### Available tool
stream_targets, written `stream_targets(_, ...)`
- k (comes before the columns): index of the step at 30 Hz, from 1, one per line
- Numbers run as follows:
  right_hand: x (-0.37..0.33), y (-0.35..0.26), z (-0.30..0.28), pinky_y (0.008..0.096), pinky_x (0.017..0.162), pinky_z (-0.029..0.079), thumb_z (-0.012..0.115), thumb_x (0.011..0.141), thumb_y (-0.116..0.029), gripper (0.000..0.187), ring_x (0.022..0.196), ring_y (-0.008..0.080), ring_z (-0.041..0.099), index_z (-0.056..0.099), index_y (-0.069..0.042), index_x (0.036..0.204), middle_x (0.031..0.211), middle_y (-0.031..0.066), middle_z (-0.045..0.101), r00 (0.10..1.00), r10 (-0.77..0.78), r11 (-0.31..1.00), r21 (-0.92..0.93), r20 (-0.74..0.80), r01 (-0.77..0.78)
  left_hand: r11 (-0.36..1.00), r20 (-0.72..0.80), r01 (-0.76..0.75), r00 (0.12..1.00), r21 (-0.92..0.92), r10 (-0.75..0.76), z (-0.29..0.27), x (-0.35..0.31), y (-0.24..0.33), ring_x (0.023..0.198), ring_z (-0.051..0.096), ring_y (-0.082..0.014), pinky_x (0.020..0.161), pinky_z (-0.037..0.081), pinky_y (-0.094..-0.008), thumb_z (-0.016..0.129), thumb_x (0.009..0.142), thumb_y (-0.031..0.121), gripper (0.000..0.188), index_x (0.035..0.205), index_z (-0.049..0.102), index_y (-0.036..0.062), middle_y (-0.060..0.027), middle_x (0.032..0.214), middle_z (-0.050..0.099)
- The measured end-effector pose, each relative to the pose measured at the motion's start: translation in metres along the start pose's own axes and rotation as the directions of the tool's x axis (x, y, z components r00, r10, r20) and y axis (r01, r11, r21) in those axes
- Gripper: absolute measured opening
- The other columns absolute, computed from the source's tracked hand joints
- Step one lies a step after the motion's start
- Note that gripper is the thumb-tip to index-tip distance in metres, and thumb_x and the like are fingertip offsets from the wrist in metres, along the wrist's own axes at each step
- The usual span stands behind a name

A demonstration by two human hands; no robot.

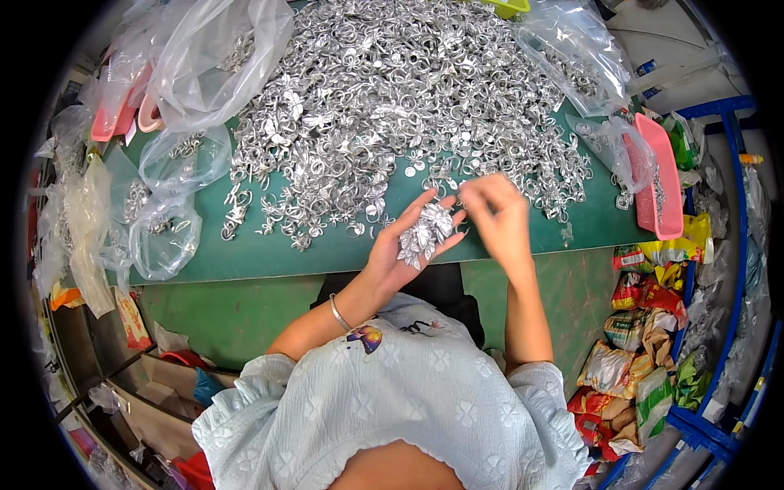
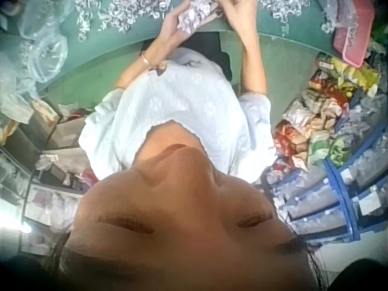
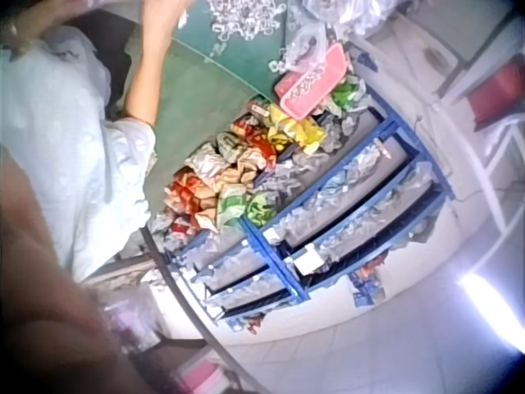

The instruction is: The person sorts a large pile of small silver metal hardware pieces on a green table. They pick up individual items, separate them by type, and place them into clear plastic bags or small containers. The person occasionally reaches for more bags from a shelf above the table.

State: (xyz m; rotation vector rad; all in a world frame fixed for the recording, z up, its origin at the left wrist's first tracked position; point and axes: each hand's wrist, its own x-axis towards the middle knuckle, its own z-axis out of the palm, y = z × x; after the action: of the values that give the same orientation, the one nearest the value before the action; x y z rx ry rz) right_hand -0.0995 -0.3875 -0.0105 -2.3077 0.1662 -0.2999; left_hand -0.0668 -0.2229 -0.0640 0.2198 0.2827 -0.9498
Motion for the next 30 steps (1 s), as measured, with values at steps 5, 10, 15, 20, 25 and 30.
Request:
stream_targets(5, 0.019, 0.027, 0.013, 0.0428, 0.087, 0.036, 0.064, 0.078, -0.014, 0.027, 0.106, 0.0318, 0.046, 0.061, -0.005, 0.104, 0.11, 0.0141, 0.053, 0.97, -0.164, 0.857, -0.512, -0.18, 0.05, 0.995, 0.125, 0.088, 0.989, -0.047, -0.082, -0.025, 0.001, 0.002, 0.098, 0.057, -0.0255, 0.085, 0.05, -0.0416, 0.051, 0.09, 0.019, 0.036, 0.124, 0.044, 0.0106, -0.0102, 0.105, 0.055)
stream_targets(10, 0.001, 0.035, 0.031, 0.0501, 0.099, 0.027, 0.06, 0.082, -0.018, 0.036, 0.126, 0.0375, 0.03, 0.054, -0.005, 0.114, 0.129, 0.0153, 0.042, 0.987, -0.156, 0.901, -0.403, 0.04, 0.158, 0.994, 0.004, 0.105, 0.994, -0.044, -0.105, -0.016, -0.005, 0.002, 0.091, 0.055, -0.0233, 0.072, 0.056, -0.0359, 0.055, 0.086, 0.011, 0.024, 0.11, 0.05, 0.0124, -0.0113, 0.103, 0.052)
stream_targets(15, -0.008, 0.027, 0.035, 0.0389, 0.092, 0.037, 0.06, 0.078, -0.006, 0.021, 0.114, 0.0312, 0.046, 0.061, -0.002, 0.098, 0.112, 0.0144, 0.054, 0.967, -0.253, 0.964, -0.09, -0.012, 0.251, 0.998, -0.078, 0.06, 0.995, 0.008, -0.059, -0.012, -0.01, 0.004, 0.088, 0.057, -0.0225, 0.073, 0.053, -0.036, 0.057, 0.085, 0.009, 0.026, 0.11, 0.049, 0.0112, -0.01, 0.1, 0.055)
stream_targets(20, 0.026, 0.045, 0.023, 0.0463, 0.093, 0.033, 0.062, 0.08, -0.015, 0.033, 0.115, 0.0357, 0.041, 0.056, 0.001, 0.108, 0.118, 0.0169, 0.049, 0.924, -0.205, 0.845, -0.535, -0.323, 0.0, 0.989, 0.034, 0.097, 0.995, -0.113, -0.094, -0.02, -0.01, 0.004, 0.083, 0.055, -0.0213, 0.066, 0.052, -0.0326, 0.056, 0.086, 0.009, 0.024, 0.109, 0.049, 0.0108, -0.0102, 0.099, 0.053)
stream_targets(25, 0.0, 0.033, 0.051, 0.051, 0.096, 0.03, 0.061, 0.081, -0.019, 0.045, 0.125, 0.0386, 0.033, 0.048, 0.0, 0.119, 0.129, 0.0182, 0.042, 0.983, -0.182, 0.91, -0.384, -0.035, 0.155, 0.985, 0.047, 0.107, 0.994, -0.138, -0.101, -0.018, -0.013, 0.004, 0.081, 0.054, -0.0211, 0.063, 0.051, -0.0309, 0.052, 0.089, 0.016, 0.015, 0.103, 0.051, 0.0113, -0.0097, 0.097, 0.053)
stream_targets(30, -0.015, 0.021, 0.05, 0.0481, 0.095, 0.033, 0.06, 0.08, -0.01, 0.035, 0.125, 0.0323, 0.037, 0.053, -0.003, 0.114, 0.13, 0.014, 0.044, 0.958, -0.262, 0.937, -0.206, 0.117, 0.281, 0.995, -0.066, 0.044, 0.997, -0.093, -0.05, -0.008, -0.017, 0.011, 0.091, 0.059, -0.0273, 0.076, 0.054, -0.0403, 0.05, 0.091, 0.021, 0.013, 0.096, 0.055, 0.0109, -0.0114, 0.097, 0.057)
